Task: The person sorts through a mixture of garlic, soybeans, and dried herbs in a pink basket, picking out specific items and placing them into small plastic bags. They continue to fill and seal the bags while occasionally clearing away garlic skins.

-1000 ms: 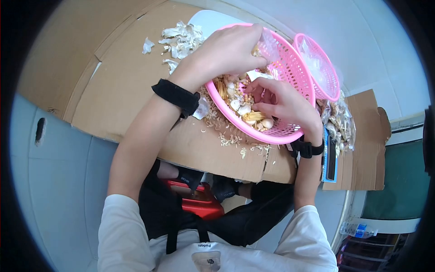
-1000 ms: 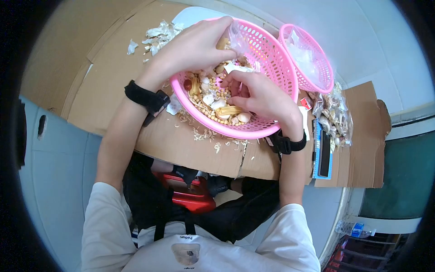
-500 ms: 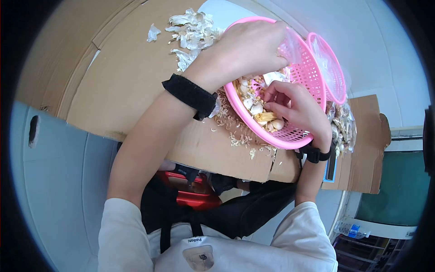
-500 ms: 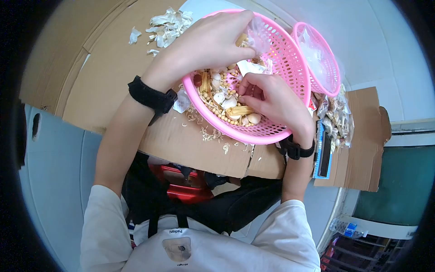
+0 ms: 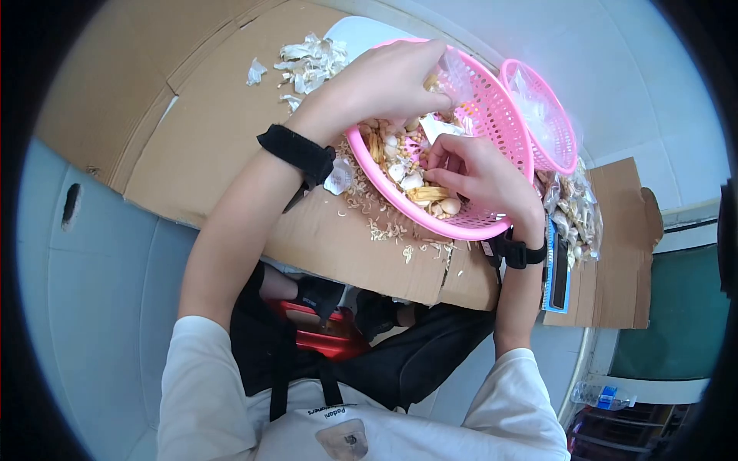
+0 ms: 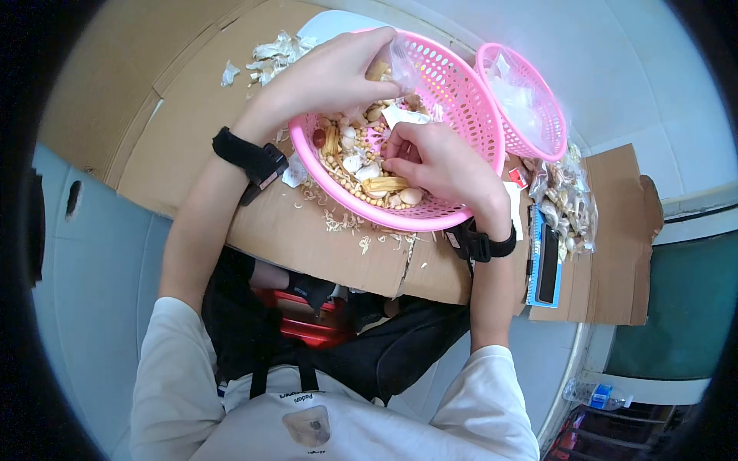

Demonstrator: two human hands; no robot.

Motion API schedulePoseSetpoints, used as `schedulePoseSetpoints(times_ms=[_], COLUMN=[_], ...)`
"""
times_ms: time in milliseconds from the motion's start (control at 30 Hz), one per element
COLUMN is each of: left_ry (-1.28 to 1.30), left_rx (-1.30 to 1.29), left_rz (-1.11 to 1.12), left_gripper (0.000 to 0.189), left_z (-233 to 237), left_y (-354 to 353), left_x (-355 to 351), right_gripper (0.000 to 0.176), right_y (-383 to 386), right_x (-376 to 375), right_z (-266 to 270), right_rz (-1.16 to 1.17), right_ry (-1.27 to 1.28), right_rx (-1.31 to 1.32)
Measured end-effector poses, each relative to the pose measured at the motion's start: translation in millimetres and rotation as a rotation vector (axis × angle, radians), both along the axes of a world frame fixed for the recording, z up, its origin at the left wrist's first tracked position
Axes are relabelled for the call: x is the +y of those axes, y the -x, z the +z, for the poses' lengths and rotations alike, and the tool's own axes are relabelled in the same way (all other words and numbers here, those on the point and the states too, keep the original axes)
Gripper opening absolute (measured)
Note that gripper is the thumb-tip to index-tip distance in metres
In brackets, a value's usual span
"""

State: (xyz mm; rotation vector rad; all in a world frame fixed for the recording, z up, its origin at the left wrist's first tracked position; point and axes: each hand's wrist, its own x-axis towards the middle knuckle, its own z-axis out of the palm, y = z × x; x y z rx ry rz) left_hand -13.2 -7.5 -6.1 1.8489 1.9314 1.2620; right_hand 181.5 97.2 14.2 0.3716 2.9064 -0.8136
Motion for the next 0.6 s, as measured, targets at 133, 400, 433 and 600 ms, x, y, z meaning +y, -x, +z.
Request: schedulePoseSetpoints(times_ms=[133, 400, 433, 600], left_ry=[0.021, -0.015, -0.012, -0.005], left_rx=[-0.052, -0.031, -0.04, -0.044], left_rz=[0.008, 0.039, 0.032, 0.002], left_gripper=[0.052, 0.058, 0.058, 0.056], left_z=[2, 0, 0, 2], left_y=[-2, -1, -1, -2], left_x=[-2, -1, -1, -3], right_gripper=[0.017, 0.023, 0.023, 0.022], right_y=[-1, 0, 1, 2], right_x=[2, -1, -4, 3], right_z=[-2, 1, 4, -5], right_rz=[0.019, 0.046, 0.03, -0.03], right_ry=[0.005, -0.063, -0.073, 0.0], right_rx=[0.008, 0.028, 0.005, 0.149])
